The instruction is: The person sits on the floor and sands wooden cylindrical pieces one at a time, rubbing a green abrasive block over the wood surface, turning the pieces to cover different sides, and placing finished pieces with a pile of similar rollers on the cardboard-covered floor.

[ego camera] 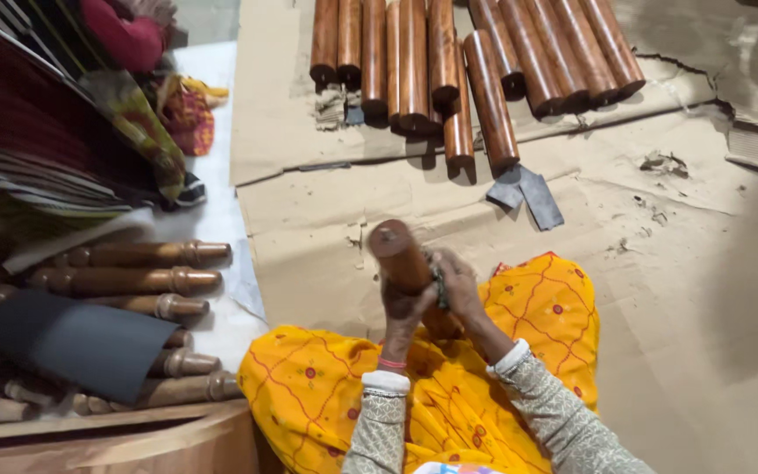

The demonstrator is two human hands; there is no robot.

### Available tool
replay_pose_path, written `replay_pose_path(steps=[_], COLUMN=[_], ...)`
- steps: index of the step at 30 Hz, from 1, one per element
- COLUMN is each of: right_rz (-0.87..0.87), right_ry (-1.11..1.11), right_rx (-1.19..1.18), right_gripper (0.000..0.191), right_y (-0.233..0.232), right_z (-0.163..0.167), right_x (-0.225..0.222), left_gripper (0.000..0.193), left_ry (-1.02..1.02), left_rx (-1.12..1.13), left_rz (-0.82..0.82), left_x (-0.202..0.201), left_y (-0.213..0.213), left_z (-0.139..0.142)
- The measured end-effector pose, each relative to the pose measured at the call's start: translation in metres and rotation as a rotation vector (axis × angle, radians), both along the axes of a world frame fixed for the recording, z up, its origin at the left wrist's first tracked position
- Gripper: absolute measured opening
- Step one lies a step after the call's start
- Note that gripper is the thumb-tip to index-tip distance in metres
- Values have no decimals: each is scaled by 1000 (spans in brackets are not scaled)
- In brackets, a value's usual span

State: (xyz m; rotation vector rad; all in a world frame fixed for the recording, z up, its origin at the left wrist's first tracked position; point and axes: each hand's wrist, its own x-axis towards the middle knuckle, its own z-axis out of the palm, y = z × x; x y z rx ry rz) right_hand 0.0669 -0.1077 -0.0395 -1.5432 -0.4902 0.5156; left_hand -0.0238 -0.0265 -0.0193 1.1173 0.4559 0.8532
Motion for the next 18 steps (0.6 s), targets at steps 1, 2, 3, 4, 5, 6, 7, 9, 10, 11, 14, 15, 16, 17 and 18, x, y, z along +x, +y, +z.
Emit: replay_pose_path(steps=[1, 2, 3, 4, 5, 6, 7, 9, 10, 11, 14, 15, 16, 17, 18], right_rz=[53, 32, 13, -7, -28, -93, -156, -199, -171, -139, -148, -109, -66, -21, -24], right_ry=[-72, -119, -171, -98, -21, 62, 151, 74, -96, -262, -556, -665, -775, -886, -896], right_rx=[-96, -212, -326, -452, -582, -469, -365, -103, 60, 221, -291, -340, -393, -446, -480], right_gripper=[37, 39, 43, 40, 39, 40, 41, 37, 33, 28, 19, 17, 15, 14, 14], right_y=[1, -7, -14, -23, -37, -47, -59, -73, -69, -68, -69, -63, -58, -54, -50], right_z=[-3, -7, -9, -11, -2, 10, 25, 62, 82, 102, 157, 168, 177, 184, 189], right_x=[-4, -10, -16, -23, -30, -32, -35, -39, -35, -34, -32, -31, -31, -29, -26], left_gripper=[71, 68, 65, 63, 60, 56, 52, 49, 49, 49, 58, 61, 62, 64, 65], left_ry=[19, 41, -18, -83, -147, -196, -237, -265, -257, -247, -122, -85, -61, -40, -18], left_rx=[-131, -265, -348, -428, -512, -647, -789, -1016, -1096, -1177, -1333, -1363, -1404, -1445, -1486], left_rz=[52, 106, 168, 229, 289, 275, 265, 234, 211, 188, 128, 80, 76, 71, 65], left_x=[-3, -8, -14, -18, -20, -23, -25, -25, -21, -17, -1, 3, 5, 7, 7], left_y=[8, 15, 25, 38, 50, 59, 64, 63, 57, 48, 11, 0, -10, -18, -23], left_z=[-3, -6, -8, -8, -8, -7, -7, -8, -7, -8, -10, -10, -12, -14, -17])
